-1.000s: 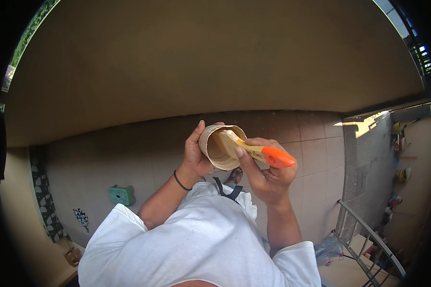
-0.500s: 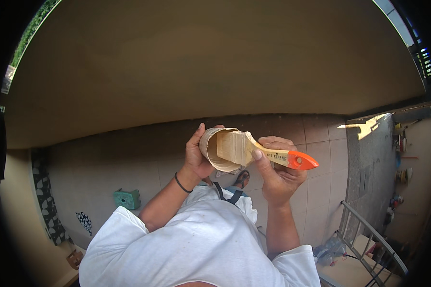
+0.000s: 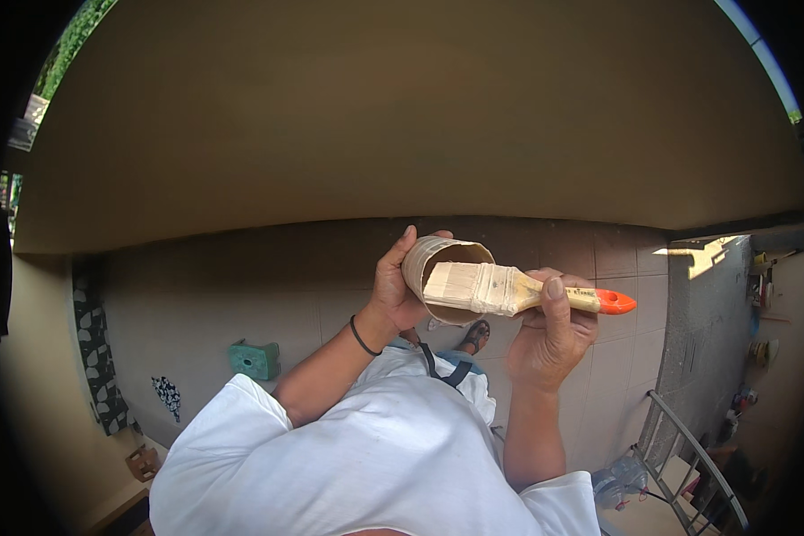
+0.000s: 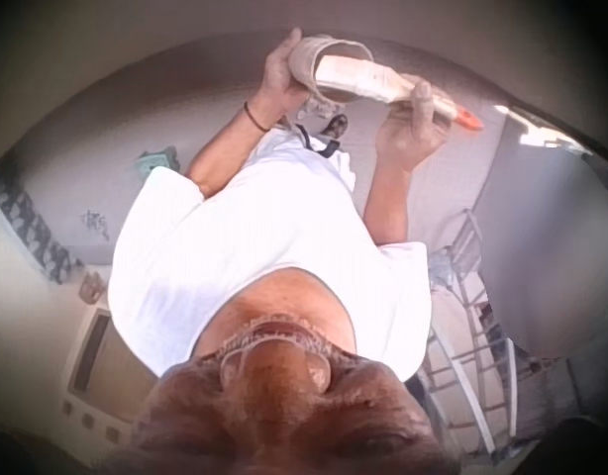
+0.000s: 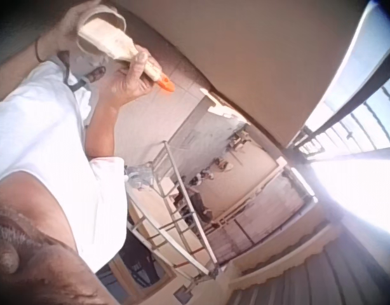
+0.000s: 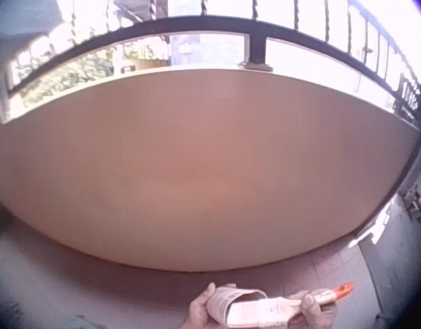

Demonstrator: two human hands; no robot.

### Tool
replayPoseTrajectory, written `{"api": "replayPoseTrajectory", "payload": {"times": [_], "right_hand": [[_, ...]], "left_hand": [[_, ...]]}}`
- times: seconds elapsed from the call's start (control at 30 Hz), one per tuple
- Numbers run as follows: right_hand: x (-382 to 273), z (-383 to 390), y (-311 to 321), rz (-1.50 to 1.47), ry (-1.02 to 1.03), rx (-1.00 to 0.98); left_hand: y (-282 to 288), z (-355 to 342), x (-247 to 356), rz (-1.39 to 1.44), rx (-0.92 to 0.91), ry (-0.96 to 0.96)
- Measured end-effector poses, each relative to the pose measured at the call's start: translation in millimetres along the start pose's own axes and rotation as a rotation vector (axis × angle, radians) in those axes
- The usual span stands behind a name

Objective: The person paints a curved ceiling surface using a paintbrush and a small container of beige paint. They repeatedly dip the brush into the container and apply paint in long strokes, working across the ceiling area.

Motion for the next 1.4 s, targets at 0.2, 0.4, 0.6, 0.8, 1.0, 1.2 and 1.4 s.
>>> {"api": "replayPoseTrajectory", "payload": {"times": [0.2,0.4,0.6,0.8,1.0,1.2,1.4], "right_hand": [[13.4,-2.0,-8.1,-0.107,-0.128,0.116],[29.7,-4.0,-6.8,-0.214,-0.275,0.020],[47.8,-2.6,-11.5,-0.276,-0.294,0.065],[60.6,-13.3,-0.9,-0.397,-0.326,0.124],[47.6,-72.8,22.1,-0.585,-0.197,0.068],[4.1,-191.4,50.6,-0.360,0.250,-0.016],[3.9,-274.2,56.1,-0.142,0.434,-0.040]], "left_hand": [[2.3,4.6,6.0,0.002,0.027,-0.018],[12.2,0.2,9.4,0.027,0.002,-0.018],[12.1,0.3,22.1,-0.037,-0.043,0.001],[4.7,-18.4,17.7,-0.026,-0.032,0.055],[3.1,-54.2,-3.1,0.202,-0.404,0.181],[-17.2,-34.4,-23.1,0.187,-0.261,0.140],[-30.3,-28.3,-45.1,0.136,-0.205,0.093]]}}
Point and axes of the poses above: each hand's wrist, its own z-axis away from the middle knuckle, its own y-axis out of the back of the hand, x = y × z, the point moved 7 cm from there along -z, towards the middle knuckle, and after that the axes turned 1 degree about -y, right-handed, at the moved point
